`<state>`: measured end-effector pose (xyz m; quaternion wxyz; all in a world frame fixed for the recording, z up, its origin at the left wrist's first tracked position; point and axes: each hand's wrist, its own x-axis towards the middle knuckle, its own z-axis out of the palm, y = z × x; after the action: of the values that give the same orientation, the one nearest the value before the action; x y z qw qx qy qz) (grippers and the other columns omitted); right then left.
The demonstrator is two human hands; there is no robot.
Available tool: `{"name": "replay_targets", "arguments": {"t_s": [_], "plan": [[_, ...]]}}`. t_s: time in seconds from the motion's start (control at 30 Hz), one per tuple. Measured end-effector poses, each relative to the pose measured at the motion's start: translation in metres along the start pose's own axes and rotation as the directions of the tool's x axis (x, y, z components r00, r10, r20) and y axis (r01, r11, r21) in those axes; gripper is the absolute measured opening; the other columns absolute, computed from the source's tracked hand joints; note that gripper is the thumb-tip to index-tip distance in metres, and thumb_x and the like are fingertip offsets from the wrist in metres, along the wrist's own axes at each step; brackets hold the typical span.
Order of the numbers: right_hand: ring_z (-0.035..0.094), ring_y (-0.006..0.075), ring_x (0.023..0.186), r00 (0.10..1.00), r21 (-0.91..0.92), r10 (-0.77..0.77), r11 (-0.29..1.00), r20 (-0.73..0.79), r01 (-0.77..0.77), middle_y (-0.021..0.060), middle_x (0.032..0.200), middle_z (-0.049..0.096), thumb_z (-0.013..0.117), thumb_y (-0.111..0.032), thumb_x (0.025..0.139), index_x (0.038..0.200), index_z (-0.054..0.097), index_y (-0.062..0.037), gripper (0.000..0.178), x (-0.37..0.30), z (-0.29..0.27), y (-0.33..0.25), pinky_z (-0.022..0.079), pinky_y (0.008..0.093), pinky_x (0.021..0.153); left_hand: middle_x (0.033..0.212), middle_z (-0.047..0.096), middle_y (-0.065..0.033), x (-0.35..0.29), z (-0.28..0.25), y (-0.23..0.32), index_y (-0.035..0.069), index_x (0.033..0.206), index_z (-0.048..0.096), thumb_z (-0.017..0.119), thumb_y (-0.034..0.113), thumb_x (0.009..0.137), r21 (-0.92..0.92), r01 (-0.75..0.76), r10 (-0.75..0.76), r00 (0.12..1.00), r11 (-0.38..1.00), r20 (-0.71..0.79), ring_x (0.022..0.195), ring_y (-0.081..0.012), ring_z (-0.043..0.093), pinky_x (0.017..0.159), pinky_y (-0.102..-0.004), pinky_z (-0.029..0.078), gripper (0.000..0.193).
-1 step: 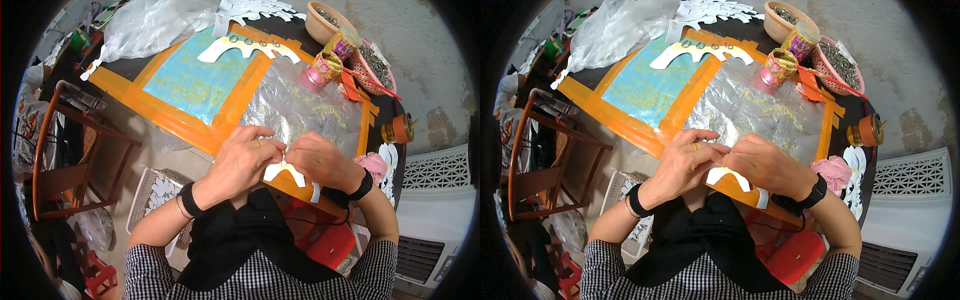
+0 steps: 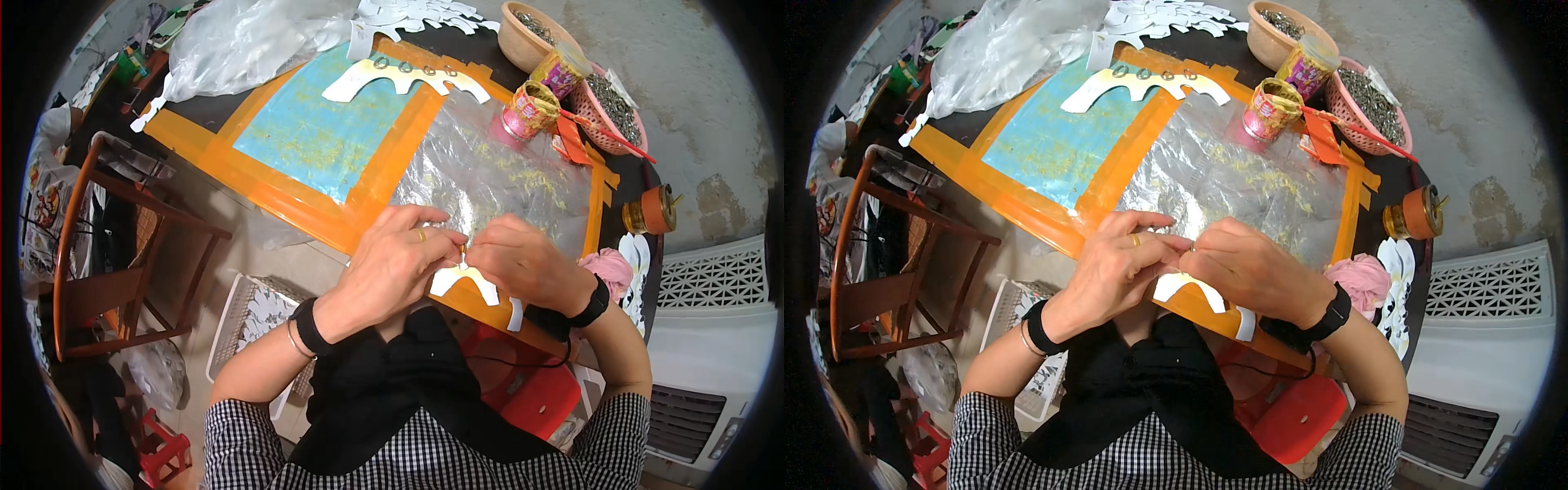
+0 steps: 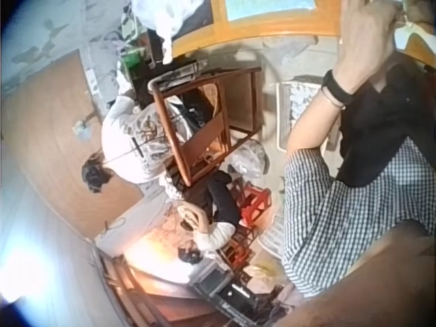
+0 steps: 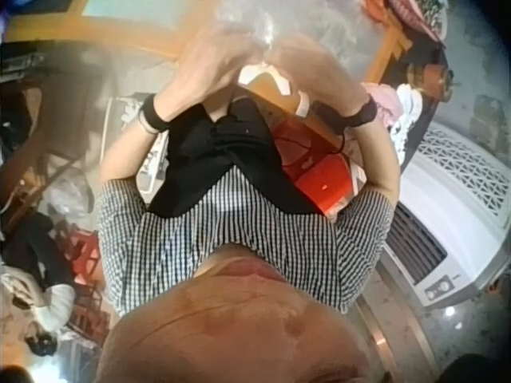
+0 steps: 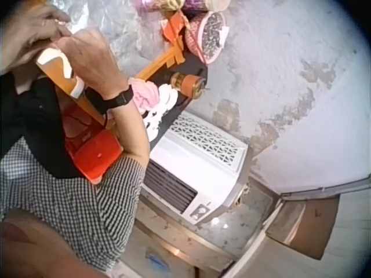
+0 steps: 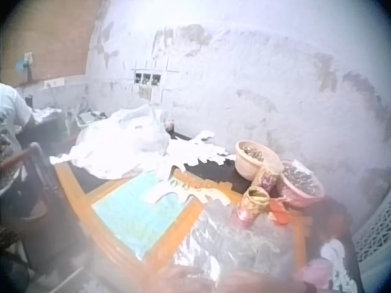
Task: The recorder is inserting metal eyelets into pre-punched holes in white shoe upper components.
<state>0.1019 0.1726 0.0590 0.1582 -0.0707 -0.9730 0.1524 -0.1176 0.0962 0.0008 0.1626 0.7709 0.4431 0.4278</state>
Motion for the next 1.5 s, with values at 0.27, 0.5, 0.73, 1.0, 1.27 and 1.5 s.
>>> {"name": "replay_targets", "arguments": {"t_s": [0.27,0.5,0.73,1.0,1.27,1.5], "plan": [[0.059,0.0279,0.09,0.997,-0.127,0.054,0.991,0.051,-0.048,0.0083,0.094,0.059,0.066,-0.009,0.084,0.112,0.062,-0.0021,0.03,-0.007,0.001,-0.008,0.047,0.0391,0.085,0.11,0.07,0.0012,-0.003,-0.005,0.004,0.011,0.091,0.074,0.075,0.012,0.08,0.067,-0.087,0.093,0.99,0.994,-0.108,0.111,-0.027,0.061,0.093,-0.0409,0.047,0.012],[0.057,0.0261,0.099,0.982,-0.035,0.171,0.984,-0.082,-0.174,0.0082,0.098,0.06,0.073,-0.012,0.081,0.114,0.066,-0.0023,0.034,-0.015,0.007,-0.023,0.043,0.0394,0.088,0.102,0.066,0.001,-0.011,-0.002,0.009,0.013,0.098,0.074,0.074,0.011,0.069,0.347,-0.232,0.259,0.965,0.909,-0.031,0.095,-0.021,0.06,0.078,-0.0357,0.046,0.029],[0.055,0.0238,0.104,0.977,-0.03,0.193,0.98,-0.088,-0.197,0.0058,0.101,0.059,0.072,-0.019,0.086,0.115,0.067,-0.0063,0.032,-0.023,0.009,-0.024,0.039,0.0394,0.094,0.097,0.067,-0.0037,-0.013,-0.001,0.013,0.008,0.099,0.074,0.075,0.006,0.078,0.204,-0.115,0.124,0.992,0.972,-0.033,0.084,-0.0244,0.06,0.074,-0.0364,0.049,0.021],[0.055,0.0246,0.111,0.981,-0.045,0.189,0.981,-0.039,-0.191,0.0045,0.106,0.06,0.074,-0.024,0.086,0.124,0.068,-0.0075,0.042,-0.025,0.009,-0.026,0.037,0.0427,0.1,0.098,0.066,-0.0116,-0.002,-0.02,0.032,0.002,0.1,0.068,0.069,0.008,0.086,0.03,0.11,-0.112,0.989,0.993,0.098,0.089,-0.0318,0.061,0.08,-0.0402,0.051,0.016],[0.053,0.0248,0.107,0.991,-0.113,0.124,0.985,-0.054,-0.13,0.0071,0.107,0.059,0.073,-0.028,0.085,0.11,0.068,-0.0011,0.037,-0.027,0.012,-0.025,0.039,0.0417,0.097,0.089,0.058,-0.0128,0.012,-0.003,0.049,0.001,0.093,0.064,0.076,0.015,0.088,0.231,0.308,-0.326,0.945,0.923,0.041,0.083,-0.0298,0.059,0.073,-0.04,0.048,0.019],[0.054,0.0262,0.111,0.985,-0.089,0.164,0.982,-0.052,-0.168,0.0079,0.109,0.059,0.074,-0.027,0.084,0.119,0.065,-0.0017,0.044,-0.028,0.014,-0.03,0.038,0.0454,0.101,0.092,0.056,-0.0135,0.007,0.004,0.047,0.001,0.096,0.061,0.071,0.008,0.091,0.265,0.281,-0.299,0.954,0.922,0.027,0.088,-0.0312,0.056,0.077,-0.0401,0.045,0.013]]}}
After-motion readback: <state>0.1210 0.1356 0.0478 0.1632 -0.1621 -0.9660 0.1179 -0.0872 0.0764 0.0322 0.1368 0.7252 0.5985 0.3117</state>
